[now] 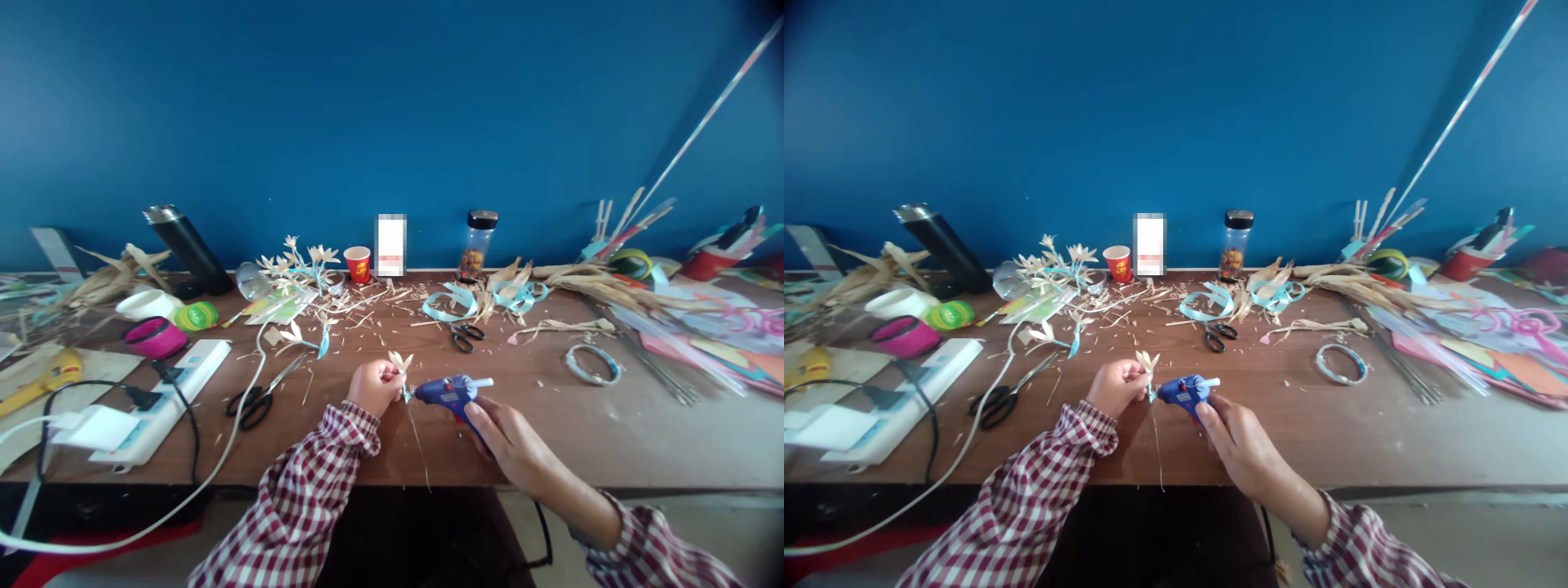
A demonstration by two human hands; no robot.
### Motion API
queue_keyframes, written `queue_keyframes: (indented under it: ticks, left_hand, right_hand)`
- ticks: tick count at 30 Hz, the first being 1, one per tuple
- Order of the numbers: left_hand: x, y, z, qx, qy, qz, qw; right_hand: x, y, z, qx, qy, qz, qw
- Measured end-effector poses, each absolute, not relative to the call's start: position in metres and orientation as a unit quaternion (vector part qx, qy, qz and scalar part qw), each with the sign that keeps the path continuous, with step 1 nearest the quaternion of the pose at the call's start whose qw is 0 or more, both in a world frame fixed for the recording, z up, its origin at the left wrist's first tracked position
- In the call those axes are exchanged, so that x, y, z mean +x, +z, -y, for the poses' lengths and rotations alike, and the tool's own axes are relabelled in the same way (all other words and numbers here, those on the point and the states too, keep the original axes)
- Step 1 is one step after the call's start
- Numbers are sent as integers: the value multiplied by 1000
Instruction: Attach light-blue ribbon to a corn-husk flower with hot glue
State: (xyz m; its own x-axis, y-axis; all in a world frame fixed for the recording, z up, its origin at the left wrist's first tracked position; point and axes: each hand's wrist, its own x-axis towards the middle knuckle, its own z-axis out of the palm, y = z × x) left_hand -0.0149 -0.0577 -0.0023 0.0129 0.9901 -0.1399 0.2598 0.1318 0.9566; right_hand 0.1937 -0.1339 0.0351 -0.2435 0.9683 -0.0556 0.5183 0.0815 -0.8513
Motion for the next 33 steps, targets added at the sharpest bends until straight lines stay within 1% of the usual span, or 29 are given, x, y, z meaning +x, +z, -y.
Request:
queue_keyframes:
  ticks: [5,8,14,20,33]
  left_hand:
    - [-15,-5,58,532,385,-594,465]
    - [-15,-4,58,531,386,-591,468]
    - [-14,0,59,530,390,-587,471]
    - [-13,-1,58,532,386,-592,466]
    - [-13,-6,57,518,393,-592,476]
  right_hand:
    - [190,40,132,-555,360,708,246]
    - [192,42,132,-561,339,716,240]
    - [192,44,132,-569,340,709,241]
    - [192,43,128,-577,306,726,215]
    - [192,43,124,-587,283,733,194]
